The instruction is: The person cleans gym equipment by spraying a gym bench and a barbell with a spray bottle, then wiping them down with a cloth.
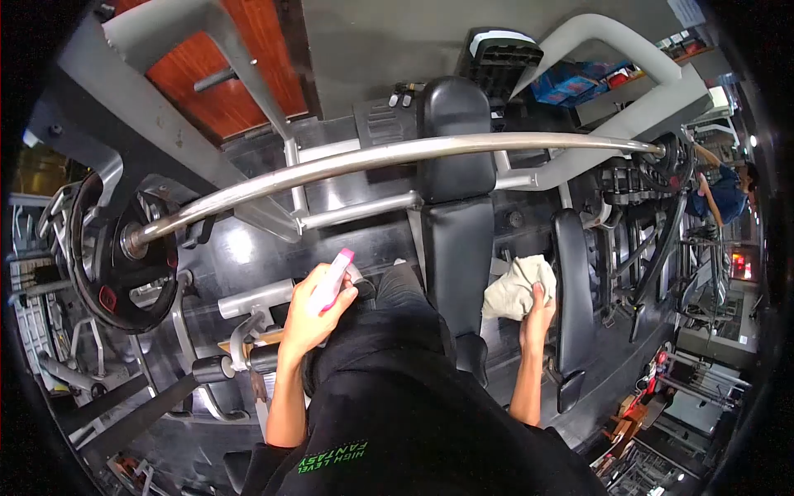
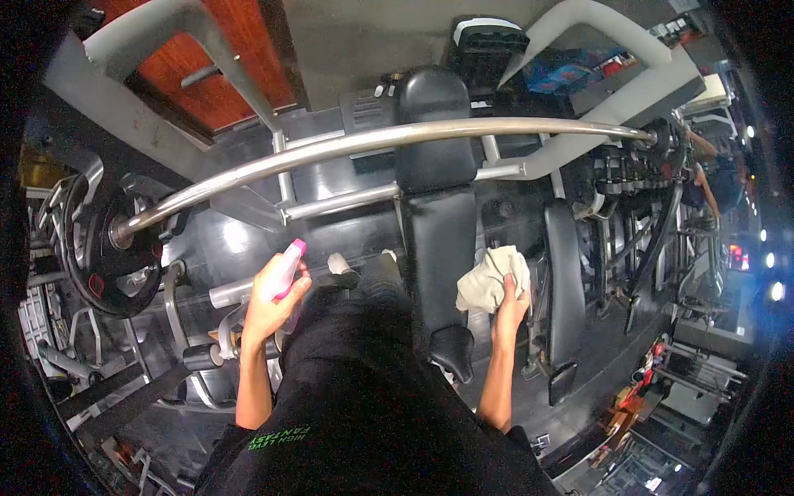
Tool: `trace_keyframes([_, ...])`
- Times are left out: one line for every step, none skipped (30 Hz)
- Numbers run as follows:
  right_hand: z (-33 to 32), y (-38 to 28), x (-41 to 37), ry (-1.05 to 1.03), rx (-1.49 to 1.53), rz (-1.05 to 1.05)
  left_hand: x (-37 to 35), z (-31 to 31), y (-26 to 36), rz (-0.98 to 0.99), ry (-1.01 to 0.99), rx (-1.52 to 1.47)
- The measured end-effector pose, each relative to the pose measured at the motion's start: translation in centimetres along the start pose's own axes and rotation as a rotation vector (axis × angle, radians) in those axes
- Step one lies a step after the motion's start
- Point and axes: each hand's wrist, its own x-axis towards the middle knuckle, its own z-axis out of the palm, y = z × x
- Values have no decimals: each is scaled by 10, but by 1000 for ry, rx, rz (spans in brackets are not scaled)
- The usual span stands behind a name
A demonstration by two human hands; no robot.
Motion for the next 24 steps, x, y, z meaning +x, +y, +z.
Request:
trace_keyframes([0, -1, -4, 14, 23, 38, 2, 1, -2, -35, -14, -18])
trace_keyframes([2, -2, -8, 28, 46, 76, 6, 3, -2, -31, -20, -17])
trace_keyframes([0, 2, -8, 23, 47, 85, 10, 5, -1, -3, -32, -5])
trace_keyframes([-2, 4, -9, 31, 46, 85, 13, 7, -1, 23, -43, 6])
trace_keyframes([-3, 6, -10, 14, 20, 95, 18, 8, -1, 24, -50, 4])
trace_keyframes([-3, 7, -11, -4, -6, 105, 23, 9, -1, 40, -84, 44])
trace_keyframes([1, 5, -15, -8, -31, 88, 28, 10, -2, 55, -117, 84])
trace_keyframes([3, 5, -16, -19, -51, 97, 33, 12, -5, 57, -119, 81])
trace_keyframes([6, 3, -18, -26, -64, 100, 38, 16, -10, 110, -143, 107])
trace_keyframes([13, -2, -21, -35, -76, 102, 44, 20, -14, 165, -164, 134])
trace_keyframes([12, 2, -19, -57, -43, 136, 48, 26, -15, 165, -160, 134])
trace_keyframes([14, 0, -20, -58, -71, 136, 52, 34, -15, 161, -121, 138])
trace_keyframes([14, 2, -18, -62, -77, 129, 56, 42, -15, 156, -81, 144])
trace_keyframes([14, 5, -16, -68, -83, 123, 60, 52, -18, 152, -71, 148])
trace_keyframes([13, 6, -15, -77, -77, 133, 64, 64, -22, 194, -29, 86])
trace_keyframes([10, 12, -12, -107, -48, 130, 66, 76, -25, 235, 12, 25])
trace_keyframes([5, 17, -9, -139, -17, 152, 67, 86, -27, 226, 17, 32])
trace_keyframes([-1, 21, -6, -169, 16, 174, 67, 95, -28, 185, 6, 17])
trace_keyframes([-7, 24, -4, -171, 23, 181, 67, 104, -29, 148, -7, 3])
trace_keyframes([-14, 26, -1, -184, 28, 178, 66, 114, -33, 149, -12, 13])
trace_keyframes([-22, 28, 2, -193, 33, 172, 65, 125, -36, 117, 9, -14])
trace_keyframes([-30, 30, 4, -186, 42, 171, 65, 135, -36, 86, 29, -42])
trace_keyframes([-38, 32, 6, -154, 50, 153, 65, 146, -36, 91, 22, -35])
trace_keyframes([-44, 36, 8, -124, 58, 134, 66, 154, -36, 174, 69, 22])
